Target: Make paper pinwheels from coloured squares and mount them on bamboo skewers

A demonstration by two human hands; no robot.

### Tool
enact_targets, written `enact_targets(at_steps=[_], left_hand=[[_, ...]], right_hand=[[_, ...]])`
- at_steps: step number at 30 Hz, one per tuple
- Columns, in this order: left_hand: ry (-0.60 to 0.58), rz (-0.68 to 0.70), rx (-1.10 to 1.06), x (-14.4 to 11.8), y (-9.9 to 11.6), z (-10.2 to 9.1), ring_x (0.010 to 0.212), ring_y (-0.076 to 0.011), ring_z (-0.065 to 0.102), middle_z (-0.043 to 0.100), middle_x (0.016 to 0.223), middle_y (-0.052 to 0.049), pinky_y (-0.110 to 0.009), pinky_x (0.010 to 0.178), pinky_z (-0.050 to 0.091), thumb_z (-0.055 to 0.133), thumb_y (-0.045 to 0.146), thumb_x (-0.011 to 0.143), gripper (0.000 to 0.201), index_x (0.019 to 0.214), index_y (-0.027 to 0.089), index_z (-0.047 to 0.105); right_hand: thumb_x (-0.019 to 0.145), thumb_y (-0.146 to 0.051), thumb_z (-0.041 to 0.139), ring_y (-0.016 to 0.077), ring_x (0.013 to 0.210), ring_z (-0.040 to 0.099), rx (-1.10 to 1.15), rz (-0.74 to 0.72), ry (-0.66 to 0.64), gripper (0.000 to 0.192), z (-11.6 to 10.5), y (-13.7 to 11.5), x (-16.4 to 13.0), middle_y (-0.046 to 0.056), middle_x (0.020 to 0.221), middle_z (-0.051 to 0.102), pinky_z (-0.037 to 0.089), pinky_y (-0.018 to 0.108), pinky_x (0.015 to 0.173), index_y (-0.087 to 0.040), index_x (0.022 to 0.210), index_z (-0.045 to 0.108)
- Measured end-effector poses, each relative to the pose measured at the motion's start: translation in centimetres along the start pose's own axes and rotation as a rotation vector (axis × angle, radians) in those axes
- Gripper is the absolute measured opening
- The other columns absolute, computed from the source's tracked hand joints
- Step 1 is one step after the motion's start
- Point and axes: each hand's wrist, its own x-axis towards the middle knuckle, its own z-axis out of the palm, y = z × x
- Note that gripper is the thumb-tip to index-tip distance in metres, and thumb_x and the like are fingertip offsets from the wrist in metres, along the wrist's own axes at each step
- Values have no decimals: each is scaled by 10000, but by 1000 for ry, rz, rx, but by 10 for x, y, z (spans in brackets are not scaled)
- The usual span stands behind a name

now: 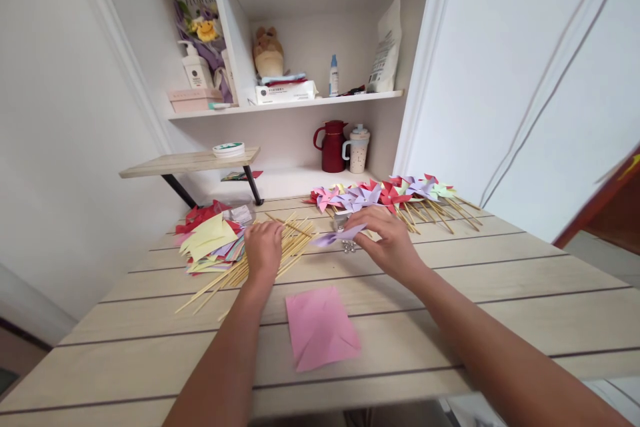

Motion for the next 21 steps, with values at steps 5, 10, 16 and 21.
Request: enact_targets(at_steps=[5,10,16,21], left_hand=[[310,224,-476,-13,48,-18,690,-159,669,736,766,-24,-281,700,503,536,240,981,210,1013,188,737],[381,415,-530,-36,93,-43,718,-149,687,744,811,-29,-251,663,510,565,183,966,186,1058,196,726],[267,326,-699,-45,100,-48,736,-149,686,747,836,-39,-246,674,520,544,222,980,209,1061,191,735],[176,-24,-945,-43,99,-47,619,-137,606,641,666,4,-246,603,490,554,342,974,254,1044,206,757]], right_hand=[[908,-132,663,217,881,674,37,-65,52,113,-3,-12,3,37,907,750,490,426,860,-237,924,703],[894,-93,655,211,864,677,73,-101,101,162,-8,-24,6,36,893,749,504,432,866,-241,936,707],[873,-68,662,197,850,689,187,-58,97,178,-16,-31,9,32,868,746,532,388,827,-231,912,724],[859,-44,662,185,854,700,242,-50,83,203,-21,-36,10,27,866,752,550,345,794,-227,908,733]])
